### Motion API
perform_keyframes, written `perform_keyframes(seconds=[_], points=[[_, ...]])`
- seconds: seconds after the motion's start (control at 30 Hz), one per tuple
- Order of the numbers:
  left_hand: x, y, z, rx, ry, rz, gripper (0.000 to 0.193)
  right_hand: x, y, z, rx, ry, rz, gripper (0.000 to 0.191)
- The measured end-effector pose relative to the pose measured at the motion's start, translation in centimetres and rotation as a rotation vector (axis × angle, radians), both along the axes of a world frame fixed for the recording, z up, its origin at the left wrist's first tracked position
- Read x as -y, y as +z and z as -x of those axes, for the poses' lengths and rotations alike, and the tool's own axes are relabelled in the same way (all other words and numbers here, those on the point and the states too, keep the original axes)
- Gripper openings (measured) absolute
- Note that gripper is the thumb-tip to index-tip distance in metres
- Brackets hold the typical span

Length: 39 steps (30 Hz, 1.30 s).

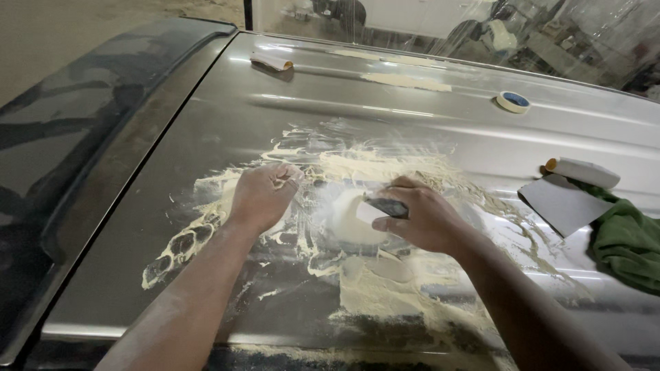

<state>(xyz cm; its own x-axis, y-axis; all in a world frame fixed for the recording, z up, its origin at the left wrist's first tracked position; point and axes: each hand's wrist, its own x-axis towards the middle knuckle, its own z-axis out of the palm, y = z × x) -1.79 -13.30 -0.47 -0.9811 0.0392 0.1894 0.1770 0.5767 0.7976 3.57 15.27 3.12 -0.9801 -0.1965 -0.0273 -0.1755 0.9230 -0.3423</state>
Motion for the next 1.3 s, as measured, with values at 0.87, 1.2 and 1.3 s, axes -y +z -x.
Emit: perform_keyframes(seconds=[0.87, 1.2, 1.3], points=[[-0.8, -0.3, 0.5, -0.106, -0.050, 0.029, 0.030, -1.7, -2.9, 3.2, -0.306, 0.294, -0.052, 0.048], [-0.5, 0.3, 0.0, -0.122, -0.017, 0.020, 0.032, -2.0, -3.6, 4.0, -0.338, 0.305, -0.104, 0.049], [-0.8, 0.3, 0.2, -0.056, -0.055, 0.001, 0.031, -1.9, -3.2, 3.9, -0.356, 0.318, -0.075, 0.052]])
